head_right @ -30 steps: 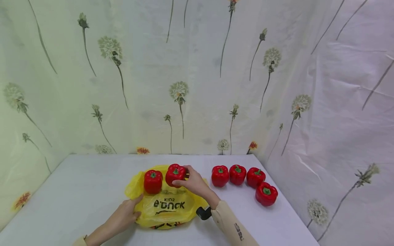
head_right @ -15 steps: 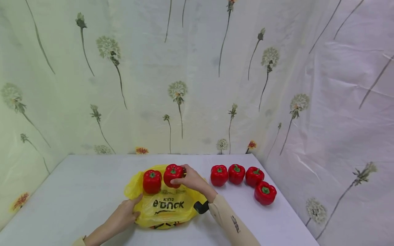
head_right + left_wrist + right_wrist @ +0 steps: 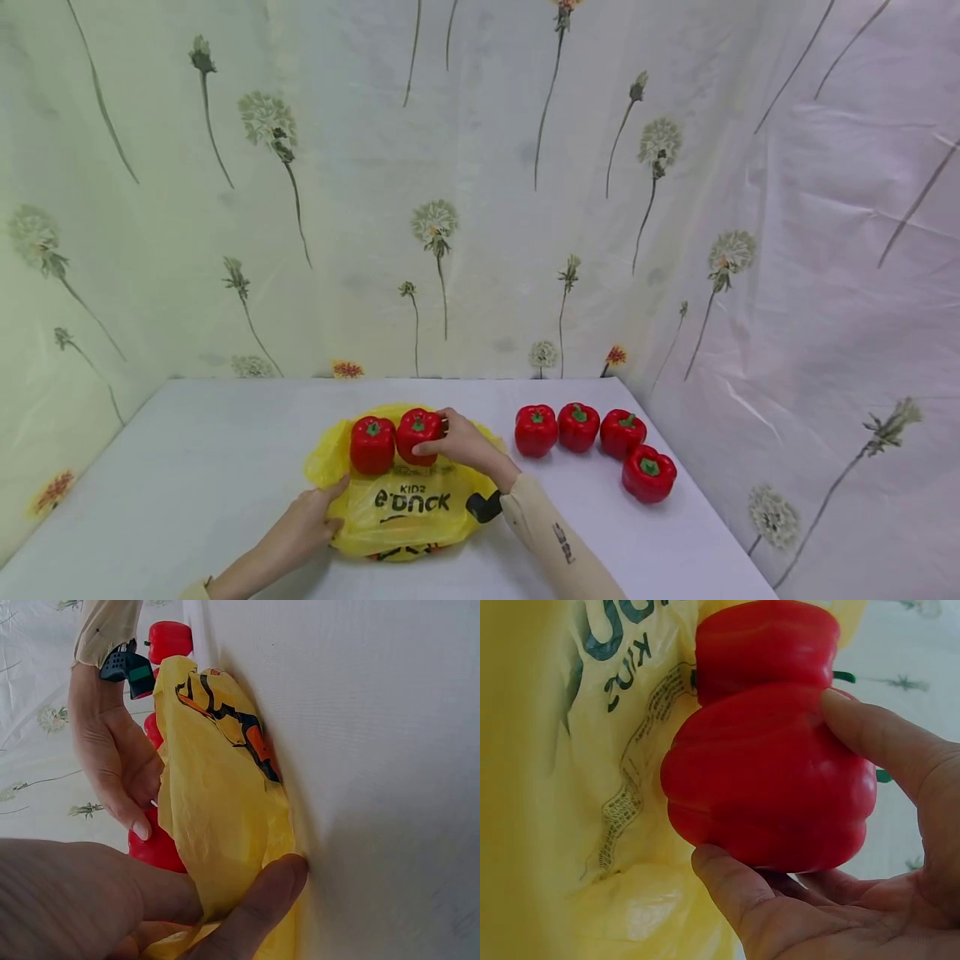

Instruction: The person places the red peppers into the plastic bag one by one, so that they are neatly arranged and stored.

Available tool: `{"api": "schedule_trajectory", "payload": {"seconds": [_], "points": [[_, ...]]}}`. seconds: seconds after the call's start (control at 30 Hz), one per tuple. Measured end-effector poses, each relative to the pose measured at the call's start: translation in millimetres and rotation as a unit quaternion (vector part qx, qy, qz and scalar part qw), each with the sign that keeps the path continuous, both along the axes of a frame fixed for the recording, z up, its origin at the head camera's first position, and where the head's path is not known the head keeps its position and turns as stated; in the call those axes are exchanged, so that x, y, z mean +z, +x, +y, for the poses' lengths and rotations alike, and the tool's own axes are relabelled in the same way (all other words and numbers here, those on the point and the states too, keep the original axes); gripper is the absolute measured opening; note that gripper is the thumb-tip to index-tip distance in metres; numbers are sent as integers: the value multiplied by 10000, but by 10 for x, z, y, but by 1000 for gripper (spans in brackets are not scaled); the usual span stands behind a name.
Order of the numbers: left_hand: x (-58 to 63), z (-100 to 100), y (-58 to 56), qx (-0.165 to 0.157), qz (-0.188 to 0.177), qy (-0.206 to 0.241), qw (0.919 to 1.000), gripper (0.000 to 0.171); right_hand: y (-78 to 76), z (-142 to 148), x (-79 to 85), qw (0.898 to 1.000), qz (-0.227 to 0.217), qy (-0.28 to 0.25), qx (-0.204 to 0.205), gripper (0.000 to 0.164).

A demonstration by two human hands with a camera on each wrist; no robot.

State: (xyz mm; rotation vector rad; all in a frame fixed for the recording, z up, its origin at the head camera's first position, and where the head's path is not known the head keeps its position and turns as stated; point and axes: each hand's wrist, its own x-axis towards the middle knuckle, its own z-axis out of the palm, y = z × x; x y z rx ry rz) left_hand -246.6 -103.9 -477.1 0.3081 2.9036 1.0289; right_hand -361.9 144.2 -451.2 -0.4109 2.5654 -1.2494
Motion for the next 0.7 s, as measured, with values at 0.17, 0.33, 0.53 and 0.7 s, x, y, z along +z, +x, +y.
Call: {"api": "schedule_trajectory", "payload": {"seconds": [0.17,0.33,0.53,0.7], "points": [[-6,-5,10,-19,112,-26,9999,61,-1,-11,-48,9999,-18,-82,65,78],[-4,-1,14,-24,168,-34,9998,61,-8,-16,-89,9996,-167,-217,90,76],[-5,0,12,-8,157,-51,9999,61,-27,8,-108,9996,-184,-190,104,77],[-5,-2,15,-35,157,-11,9999,60,-30,43,-106,9998,-164,-28,146,77]]}}
